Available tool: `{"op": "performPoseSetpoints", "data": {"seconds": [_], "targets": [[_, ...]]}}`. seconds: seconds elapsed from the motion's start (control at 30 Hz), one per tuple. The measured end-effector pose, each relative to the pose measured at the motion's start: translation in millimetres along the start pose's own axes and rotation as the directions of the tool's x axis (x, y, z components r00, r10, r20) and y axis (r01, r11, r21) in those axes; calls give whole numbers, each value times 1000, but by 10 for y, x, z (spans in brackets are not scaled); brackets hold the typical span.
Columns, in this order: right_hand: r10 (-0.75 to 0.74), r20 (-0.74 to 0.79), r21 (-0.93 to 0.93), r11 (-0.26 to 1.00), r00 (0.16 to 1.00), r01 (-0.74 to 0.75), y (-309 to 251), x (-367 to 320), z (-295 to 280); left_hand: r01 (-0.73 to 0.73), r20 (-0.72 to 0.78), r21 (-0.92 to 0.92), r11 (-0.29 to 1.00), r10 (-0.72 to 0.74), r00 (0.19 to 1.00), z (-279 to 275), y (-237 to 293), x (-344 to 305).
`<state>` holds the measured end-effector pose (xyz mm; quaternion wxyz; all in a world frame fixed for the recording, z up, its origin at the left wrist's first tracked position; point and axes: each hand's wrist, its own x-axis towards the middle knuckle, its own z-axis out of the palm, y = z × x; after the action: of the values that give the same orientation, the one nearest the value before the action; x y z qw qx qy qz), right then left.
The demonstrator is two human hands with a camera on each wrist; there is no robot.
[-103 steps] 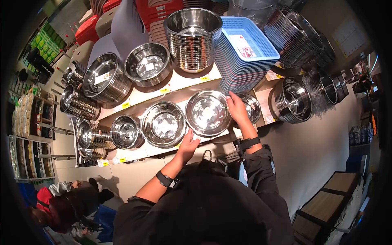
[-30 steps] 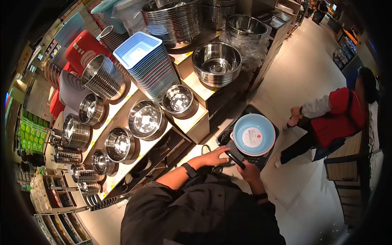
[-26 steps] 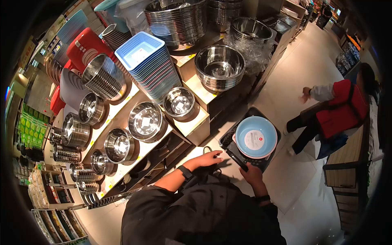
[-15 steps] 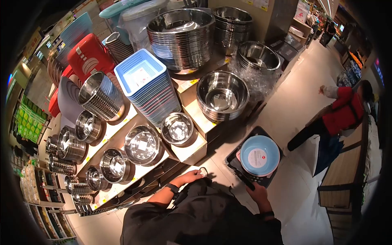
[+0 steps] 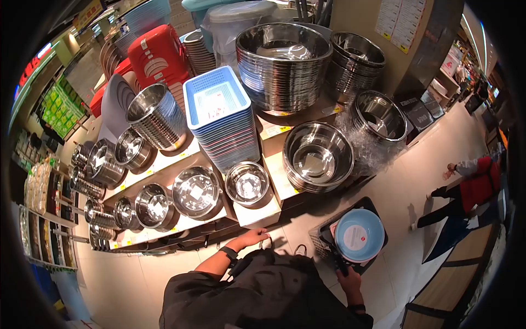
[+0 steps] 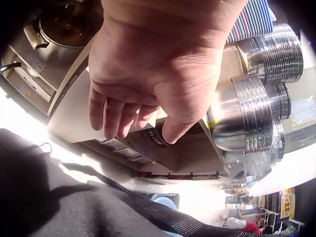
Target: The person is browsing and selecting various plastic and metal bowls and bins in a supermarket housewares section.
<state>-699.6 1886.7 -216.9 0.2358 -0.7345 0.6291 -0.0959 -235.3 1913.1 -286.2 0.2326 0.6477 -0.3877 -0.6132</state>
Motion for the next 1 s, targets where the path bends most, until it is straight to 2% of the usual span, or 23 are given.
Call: {"op": "performPoseSetpoints", "data": {"seconds": [0.1,0.17,0.2,0.23,0.3,0.33,0.4,0.43,0.47,0.53,0.57,0.63,0.67,0.7,0.73,0.77,0.8,0.83,0.87,0.9,0.97,1.0], "targets": [[-21,67,-15,1000,998,22,107,116,-108,60,-102,-56,997,-65,993,211,34,-59],[-69,163,81,995,984,57,170,199,-177,70,-182,-131,989,-93,979,372,101,-121],[-63,260,67,997,964,47,188,244,-228,61,-202,-161,985,-93,975,429,104,-130],[-76,281,60,996,957,62,198,288,-287,54,-255,-188,981,-101,961,494,93,-159],[-108,433,40,994,895,101,142,389,-465,5,-362,-254,967,-100,927,571,73,-223],[-153,446,-43,981,882,191,112,489,-534,-34,-400,-306,951,-96,912,579,69,-255],[-204,285,29,978,936,205,6,770,-619,-91,-523,-375,922,-129,843,549,152,-338],[-300,178,124,952,937,281,-65,971,-621,-142,-591,-407,902,-141,794,509,106,-332],[-380,61,207,909,923,361,-180,1199,-634,-189,-641,-450,873,-168,749,451,156,-359],[-546,-108,389,746,831,541,-855,1548,-721,-309,-735,-482,820,-186,652,303,256,-358],[-579,-27,344,760,815,552,-1109,1740,-675,-347,-761,-474,810,-178,624,204,274,-338],[-598,62,598,663,799,450,-1718,1929,-522,-444,-846,-434,784,-185,500,29,257,-186],[-660,88,637,613,746,467,-1894,2074,-273,-453,-837,-466,760,-214,503,-66,340,-190],[-679,140,639,618,721,458,-2094,2171,-26,-458,-823,-500,735,-238,515,-156,427,-185],[-677,176,741,569,715,357,-2309,2211,236,-490,-824,-512,706,-242,513,-246,379,-100],[-743,98,604,574,662,554,-2483,2276,485,-511,-815,-532,675,-242,527,-336,291,-12],[-704,217,599,643,676,477,-2770,2231,480,-419,-757,-605,677,-326,567,-421,210,18],[-750,193,609,597,632,523,-2907,2284,675,-447,-714,-650,614,-293,636,-493,154,56],[-756,151,620,575,637,534,-3034,2344,861,-564,-756,-602,566,-175,631,-469,457,-8],[-727,126,546,619,675,565,-3118,2399,1032,-558,-764,-600,573,-205,612,-486,652,-47],[-601,143,500,730,787,466,-3292,2503,1173,-630,-770,-563,536,-62,635,-633,465,110],[-510,190,545,765,839,342,-3343,2560,1143,-588,-754,-596,548,-130,644,-662,513,92]]}}
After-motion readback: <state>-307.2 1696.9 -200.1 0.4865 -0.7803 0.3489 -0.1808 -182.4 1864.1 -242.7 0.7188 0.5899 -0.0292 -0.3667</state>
